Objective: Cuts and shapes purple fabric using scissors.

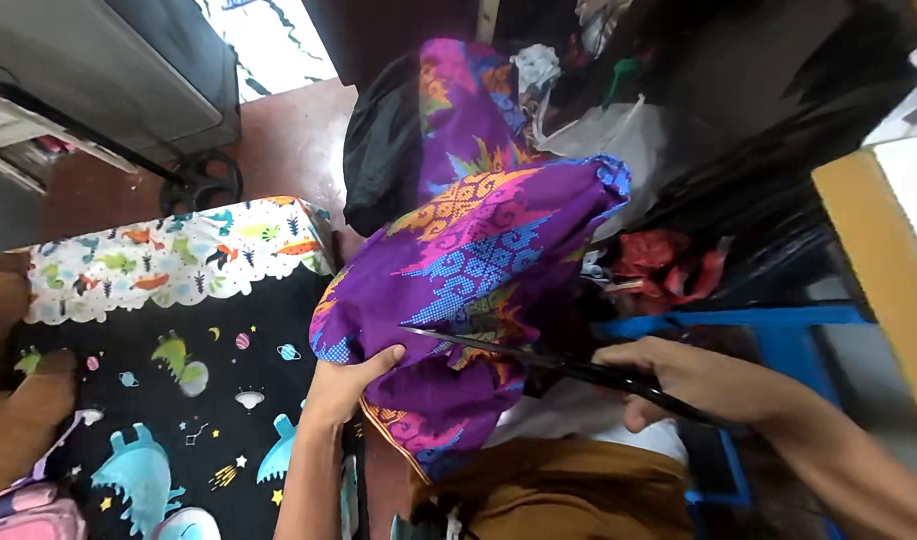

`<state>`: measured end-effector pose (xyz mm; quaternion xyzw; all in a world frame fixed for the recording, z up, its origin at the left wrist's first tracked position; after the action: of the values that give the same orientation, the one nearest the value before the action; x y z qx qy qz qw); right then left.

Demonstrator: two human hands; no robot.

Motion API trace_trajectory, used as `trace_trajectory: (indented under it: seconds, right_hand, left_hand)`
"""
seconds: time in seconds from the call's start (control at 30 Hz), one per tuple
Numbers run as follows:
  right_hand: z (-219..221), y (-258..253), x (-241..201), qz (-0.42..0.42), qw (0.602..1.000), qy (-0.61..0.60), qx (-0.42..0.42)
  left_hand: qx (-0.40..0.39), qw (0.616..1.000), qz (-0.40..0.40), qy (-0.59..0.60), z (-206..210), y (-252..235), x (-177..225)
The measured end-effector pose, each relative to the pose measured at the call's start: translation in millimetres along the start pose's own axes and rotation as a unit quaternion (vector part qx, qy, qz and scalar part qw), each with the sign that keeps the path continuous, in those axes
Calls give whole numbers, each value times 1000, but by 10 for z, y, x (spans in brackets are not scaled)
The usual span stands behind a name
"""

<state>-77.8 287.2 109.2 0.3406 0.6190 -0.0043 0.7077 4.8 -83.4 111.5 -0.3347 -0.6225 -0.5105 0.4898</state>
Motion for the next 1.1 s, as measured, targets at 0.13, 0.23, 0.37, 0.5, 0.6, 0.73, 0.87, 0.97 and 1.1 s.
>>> trace_trajectory:
  seconds: [0.13,0.23,0.37,0.5,0.6,0.73,0.87,0.97,1.1]
  right_hand:
    - [18,-13,4,-1,1000,1,-6]
    - [33,-30,3,0,1000,-1,-7]
    - [48,6,8,-1,1000,20,0]
    - [190,145,86,11,1000,-3,28]
    - [449,273,148,39,996,-65,55]
    - [866,473,255,38,990,-103,92]
    - [1256,681,290,56,983,-91,149]
    - [1442,823,276,52,977,-118,169]
    - [1540,968,290,48,969,-148,190]
  left_hand:
    - [-5,1000,9,1,-5,21,-2]
    - [-7,1000,10,3,-8,32,-1]
    - [3,1000,5,-12,-27,55,-8]
    - [22,1000,-9,14,37,143,-28]
    - [44,997,-35,53,197,260,-76]
    - [36,992,-35,119,391,427,-210]
    - [29,988,-51,143,560,519,-316]
    - [4,985,-47,167,651,560,-391]
    - [-38,985,-31,165,727,605,-440]
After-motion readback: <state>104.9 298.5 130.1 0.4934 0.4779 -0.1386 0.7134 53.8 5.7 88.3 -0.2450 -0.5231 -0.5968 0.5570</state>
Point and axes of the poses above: each hand's wrist, its own y-axis away from the middle knuckle, its own z-axis out of the palm, x = y × z, the point moved 1 cm from there along -y, towards the middle knuckle, and after that the axes turned 4 degrees about -y, right-handed, at the moved point
